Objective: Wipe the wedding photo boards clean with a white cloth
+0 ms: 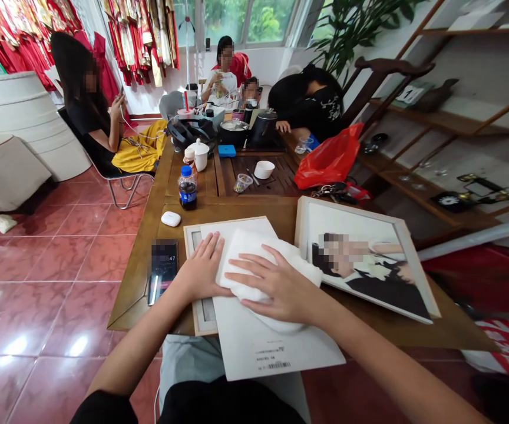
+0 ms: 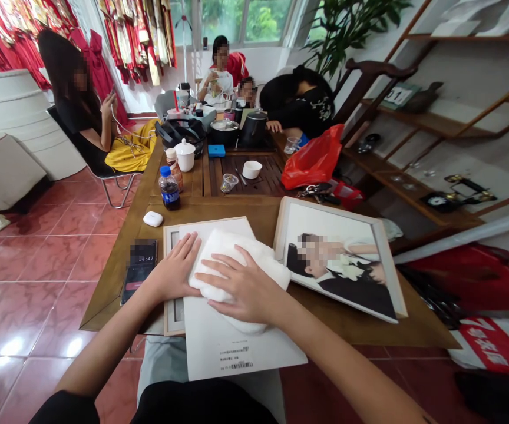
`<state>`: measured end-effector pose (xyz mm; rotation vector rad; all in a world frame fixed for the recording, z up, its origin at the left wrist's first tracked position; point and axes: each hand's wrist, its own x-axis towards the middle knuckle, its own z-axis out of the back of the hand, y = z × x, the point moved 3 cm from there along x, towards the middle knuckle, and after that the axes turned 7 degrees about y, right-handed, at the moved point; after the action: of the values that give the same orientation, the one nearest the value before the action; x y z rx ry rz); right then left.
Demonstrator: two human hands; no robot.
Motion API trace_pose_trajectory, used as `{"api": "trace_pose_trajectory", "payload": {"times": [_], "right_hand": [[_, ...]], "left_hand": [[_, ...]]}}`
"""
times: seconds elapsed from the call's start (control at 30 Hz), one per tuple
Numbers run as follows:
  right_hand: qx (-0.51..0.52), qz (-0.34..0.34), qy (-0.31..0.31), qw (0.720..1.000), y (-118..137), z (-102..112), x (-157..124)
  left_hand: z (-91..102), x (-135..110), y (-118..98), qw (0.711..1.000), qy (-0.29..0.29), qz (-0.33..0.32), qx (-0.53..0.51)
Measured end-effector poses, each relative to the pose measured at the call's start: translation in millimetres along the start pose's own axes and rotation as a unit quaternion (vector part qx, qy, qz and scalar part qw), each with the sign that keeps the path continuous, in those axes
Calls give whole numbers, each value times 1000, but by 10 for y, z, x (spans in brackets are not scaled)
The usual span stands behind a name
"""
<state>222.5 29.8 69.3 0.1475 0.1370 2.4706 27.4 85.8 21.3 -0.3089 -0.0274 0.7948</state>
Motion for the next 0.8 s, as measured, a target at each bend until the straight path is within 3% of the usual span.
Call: {"api": "trace_pose_trajectory", "payload": {"times": [0.4,0.7,0.8], "right_hand": [[43,-85,15,995,-254,-56,-18],[49,-192,-7,980,-591,-50,23],[75,-184,-29,980,-646,-51,-1]], "left_hand": [[21,-18,-46,1000,-24,8,2],[63,-20,-68,1000,-9,17,-9],[65,-22,-71,1000,-8,21,-10]]}}
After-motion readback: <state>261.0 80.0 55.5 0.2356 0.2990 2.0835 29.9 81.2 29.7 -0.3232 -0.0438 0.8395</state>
